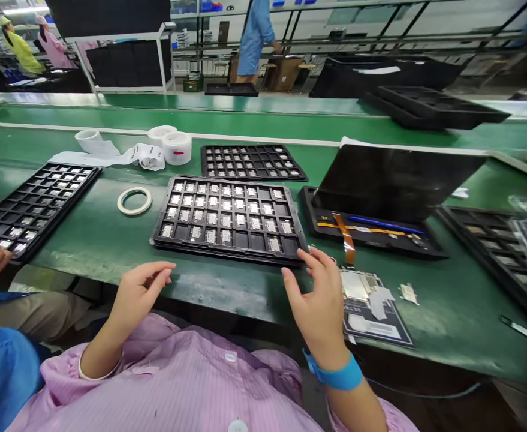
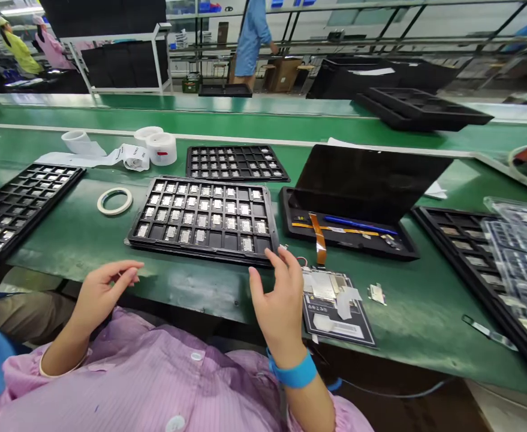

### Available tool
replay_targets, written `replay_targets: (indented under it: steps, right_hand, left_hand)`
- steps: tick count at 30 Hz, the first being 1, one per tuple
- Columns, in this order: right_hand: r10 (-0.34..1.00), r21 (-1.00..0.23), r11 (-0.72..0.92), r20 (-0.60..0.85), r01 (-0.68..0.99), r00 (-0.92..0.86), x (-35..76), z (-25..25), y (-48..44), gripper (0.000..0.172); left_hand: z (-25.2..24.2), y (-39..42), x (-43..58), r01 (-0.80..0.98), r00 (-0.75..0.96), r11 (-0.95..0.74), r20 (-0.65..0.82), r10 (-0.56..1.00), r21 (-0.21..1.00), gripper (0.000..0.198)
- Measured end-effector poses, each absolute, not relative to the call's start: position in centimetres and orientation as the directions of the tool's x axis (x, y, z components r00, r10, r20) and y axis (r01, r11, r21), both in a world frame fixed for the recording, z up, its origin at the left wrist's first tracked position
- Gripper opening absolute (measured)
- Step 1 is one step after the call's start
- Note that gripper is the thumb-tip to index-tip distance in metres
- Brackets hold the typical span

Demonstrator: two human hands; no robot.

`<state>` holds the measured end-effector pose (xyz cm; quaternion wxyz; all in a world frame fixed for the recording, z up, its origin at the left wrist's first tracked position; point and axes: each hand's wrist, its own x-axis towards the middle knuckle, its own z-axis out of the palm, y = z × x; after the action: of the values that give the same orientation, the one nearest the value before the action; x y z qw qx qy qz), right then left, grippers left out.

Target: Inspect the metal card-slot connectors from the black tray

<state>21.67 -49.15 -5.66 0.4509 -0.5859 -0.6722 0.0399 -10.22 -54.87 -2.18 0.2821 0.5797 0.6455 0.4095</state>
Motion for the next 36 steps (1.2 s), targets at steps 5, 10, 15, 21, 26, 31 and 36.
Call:
replay_targets:
  steps: [5,10,15,21,26,31,36]
  right_hand:
    - [0.848,-0.598,0.251,0.515,0.761,0.125,21.3,-6.3,-48.6,0.061]
    - [0.839,-0.611,0.189,0.507,0.769,0.196,21.6,-6.7,-48.2,0.070]
    - [0.889,-0.641,0.080,0.392,0.763,0.236,21.9,-7.0,-47.7,0.086]
    - [0.899,-0.678,0.033,0.342,0.735,0.275,21.4,-7.1,-47.7,0.096]
    - [0.891,-0.695,0.076,0.370,0.715,0.265,21.1,-7.1,-48.6,0.093]
    - [0.901,-0.748,0.083,0.338,0.659,0.270,20.4,-6.9,-51.1,0.087]
    - [0.906,-0.788,0.114,0.332,0.605,0.262,20.1,-6.7,-53.4,0.081]
  left_hand:
    - [-3.0,-52.0,-11.6,0.569,-0.364,-0.040,0.295,0.884,0.822,0.028]
    - [-4.4,-49.8,-11.8,0.511,-0.376,-0.003,0.227,0.898,0.859,0.048]
    - [-4.9,-49.0,-11.5,0.515,-0.335,-0.002,0.203,0.920,0.857,0.059]
    - [-4.1,-49.2,-10.8,0.506,-0.320,0.045,0.139,0.937,0.862,0.064]
    - [-3.9,-50.1,-11.4,0.476,-0.326,0.051,0.122,0.938,0.878,0.067]
    - [-4.4,-52.3,-12.5,0.463,-0.351,0.076,0.104,0.931,0.883,0.069]
    - [-4.6,-54.2,-13.7,0.388,-0.331,0.057,0.081,0.940,0.920,0.068]
